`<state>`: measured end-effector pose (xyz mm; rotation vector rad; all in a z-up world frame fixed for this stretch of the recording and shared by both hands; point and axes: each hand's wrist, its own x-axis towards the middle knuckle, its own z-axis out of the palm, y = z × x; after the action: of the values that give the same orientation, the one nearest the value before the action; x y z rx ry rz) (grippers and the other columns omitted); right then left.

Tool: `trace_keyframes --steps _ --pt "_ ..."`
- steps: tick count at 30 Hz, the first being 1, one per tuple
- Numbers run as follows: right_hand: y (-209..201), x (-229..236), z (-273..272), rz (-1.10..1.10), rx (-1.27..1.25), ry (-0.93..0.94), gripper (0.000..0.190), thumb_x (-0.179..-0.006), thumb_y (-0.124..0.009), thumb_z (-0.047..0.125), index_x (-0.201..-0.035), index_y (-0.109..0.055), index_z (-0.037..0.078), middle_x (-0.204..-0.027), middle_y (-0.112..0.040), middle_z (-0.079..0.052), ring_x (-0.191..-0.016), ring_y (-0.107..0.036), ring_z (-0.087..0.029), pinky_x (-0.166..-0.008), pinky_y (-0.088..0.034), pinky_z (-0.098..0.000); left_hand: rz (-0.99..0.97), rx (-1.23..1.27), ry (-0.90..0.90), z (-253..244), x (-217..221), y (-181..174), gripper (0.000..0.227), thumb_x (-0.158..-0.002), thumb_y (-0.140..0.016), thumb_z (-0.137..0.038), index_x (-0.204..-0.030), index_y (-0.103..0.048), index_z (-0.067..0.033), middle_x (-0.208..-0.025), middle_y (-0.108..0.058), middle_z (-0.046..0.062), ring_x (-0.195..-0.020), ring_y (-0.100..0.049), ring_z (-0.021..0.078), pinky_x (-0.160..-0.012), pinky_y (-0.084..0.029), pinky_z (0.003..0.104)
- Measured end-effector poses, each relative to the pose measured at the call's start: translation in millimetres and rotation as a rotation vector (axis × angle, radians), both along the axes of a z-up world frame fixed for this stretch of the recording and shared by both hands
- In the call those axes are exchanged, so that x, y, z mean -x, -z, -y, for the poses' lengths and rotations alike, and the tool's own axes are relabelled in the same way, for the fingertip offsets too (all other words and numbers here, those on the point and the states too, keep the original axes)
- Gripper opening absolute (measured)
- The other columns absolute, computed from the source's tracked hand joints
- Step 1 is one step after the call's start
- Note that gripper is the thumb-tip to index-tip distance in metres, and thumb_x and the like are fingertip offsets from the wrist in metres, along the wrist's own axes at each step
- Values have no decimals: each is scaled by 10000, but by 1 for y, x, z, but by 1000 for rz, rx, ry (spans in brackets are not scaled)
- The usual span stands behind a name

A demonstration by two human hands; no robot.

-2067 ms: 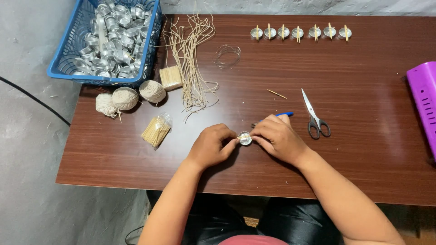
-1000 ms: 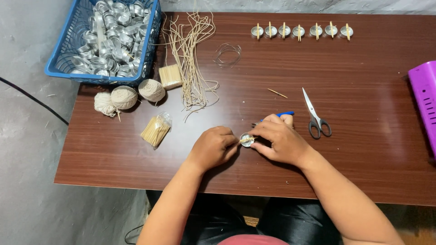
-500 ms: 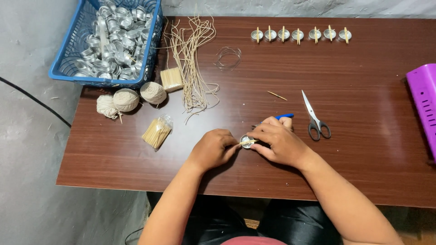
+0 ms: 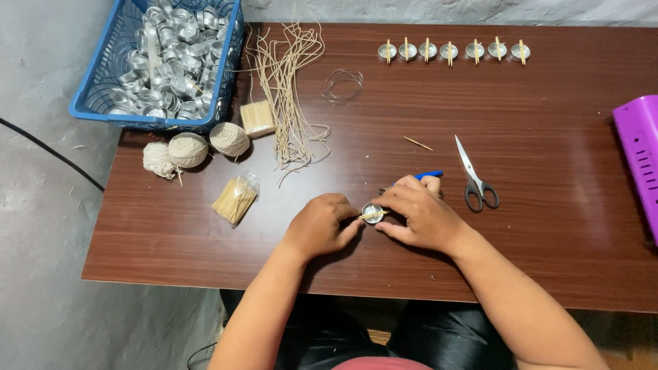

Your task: Assembling candle wicks into metal bases using pliers to crimp and scissors to trim the wicks.

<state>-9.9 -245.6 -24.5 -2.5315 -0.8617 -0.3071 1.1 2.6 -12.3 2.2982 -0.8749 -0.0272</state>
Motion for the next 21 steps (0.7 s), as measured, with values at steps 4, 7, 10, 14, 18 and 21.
trace_keyframes --steps 4,7,10,14,18,21 --pt "0 -1 -1 -7 -2 8 378 -832 -782 458 -1140 -703 255 -1045 -705 92 -1077 -612 -148 -854 -318 -385 16 23 -3 0 1 1 208 -872 -708 -222 -947 -792 -46 -779 -720 134 -755 -727 277 -711 -606 318" --pt "2 -1 -1 12 -8 11 438 -820 -795 479 -1173 -685 245 -1093 -697 81 -1107 -604 -158 -870 -320 -387 18 36 -1 0 1 1 227 -846 -725 -216 -961 -785 -29 -796 -719 150 -772 -728 300 -716 -609 343" --pt "2 -1 -4 17 -12 13 469 -807 -807 478 -1189 -681 235 -1118 -696 71 -1116 -600 -167 -874 -319 -396 11 36 4 -1 1 0 239 -845 -726 -219 -978 -782 -28 -806 -720 147 -782 -731 297 -723 -610 341" --pt "2 -1 -5 37 -13 8 489 -807 -808 470 -1210 -676 226 -1111 -706 65 -1105 -607 -165 -869 -313 -393 24 56 -4 -2 1 5 290 -811 -756 -237 -1008 -775 -25 -813 -711 144 -794 -728 303 -738 -609 351" --pt "3 -2 -7 60 -34 -6 481 -809 -815 460 -1203 -682 218 -1091 -717 60 -1085 -618 -166 -859 -312 -388 46 80 -3 -2 0 8 353 -774 -783 -253 -1047 -765 -30 -825 -695 131 -814 -719 316 -759 -606 371" --pt "2 -2 -8 72 -43 -10 457 -810 -813 454 -1189 -684 235 -1074 -715 77 -1073 -617 -157 -851 -312 -383 53 88 -9 -2 -1 9 370 -765 -793 -255 -1054 -759 -26 -830 -692 129 -823 -718 319 -767 -606 377"
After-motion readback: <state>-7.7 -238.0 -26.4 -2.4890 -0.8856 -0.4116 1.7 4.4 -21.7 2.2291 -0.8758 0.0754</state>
